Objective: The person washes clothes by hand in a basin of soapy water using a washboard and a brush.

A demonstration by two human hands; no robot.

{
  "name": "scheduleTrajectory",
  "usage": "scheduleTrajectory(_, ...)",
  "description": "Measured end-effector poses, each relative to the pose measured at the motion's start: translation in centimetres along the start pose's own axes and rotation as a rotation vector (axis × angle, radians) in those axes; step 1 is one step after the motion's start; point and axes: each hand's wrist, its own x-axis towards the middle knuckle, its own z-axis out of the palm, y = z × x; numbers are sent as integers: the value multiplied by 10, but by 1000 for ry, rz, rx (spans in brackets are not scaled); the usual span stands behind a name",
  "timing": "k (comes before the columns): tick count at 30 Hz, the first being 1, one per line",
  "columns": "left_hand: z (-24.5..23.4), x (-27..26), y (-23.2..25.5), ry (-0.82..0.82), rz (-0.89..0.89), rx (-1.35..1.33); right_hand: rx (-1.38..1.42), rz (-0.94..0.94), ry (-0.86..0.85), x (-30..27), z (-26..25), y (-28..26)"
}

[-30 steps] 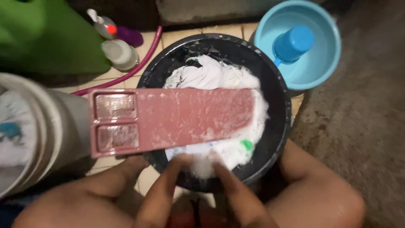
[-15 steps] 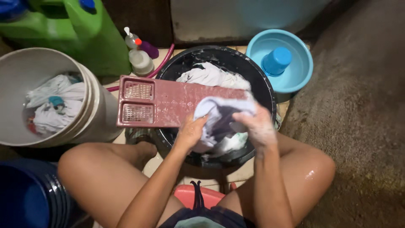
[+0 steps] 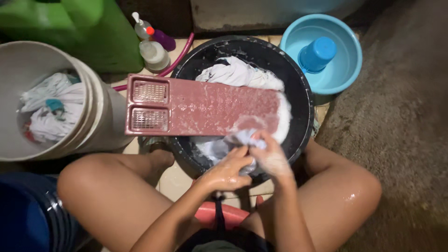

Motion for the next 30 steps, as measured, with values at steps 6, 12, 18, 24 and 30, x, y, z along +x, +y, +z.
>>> scheduleTrajectory(6, 95, 2, -160, -71, -418, 239, -738, 236, 57, 59, 24, 217)
scheduleTrajectory(12, 135, 32, -243, -377, -710, 440, -793, 500, -217, 81, 67, 346)
scheduleTrajectory(18, 167, 16, -286, -528, -799, 463, -762, 615, -205, 108, 70, 370)
scheduleTrajectory(24, 168, 19, -306, -631, -807, 412, -660, 660, -116, 122, 67, 378)
scheduleTrajectory(30, 110, 31, -279, -718, -763, 198, -418, 598, 10, 85, 53, 347)
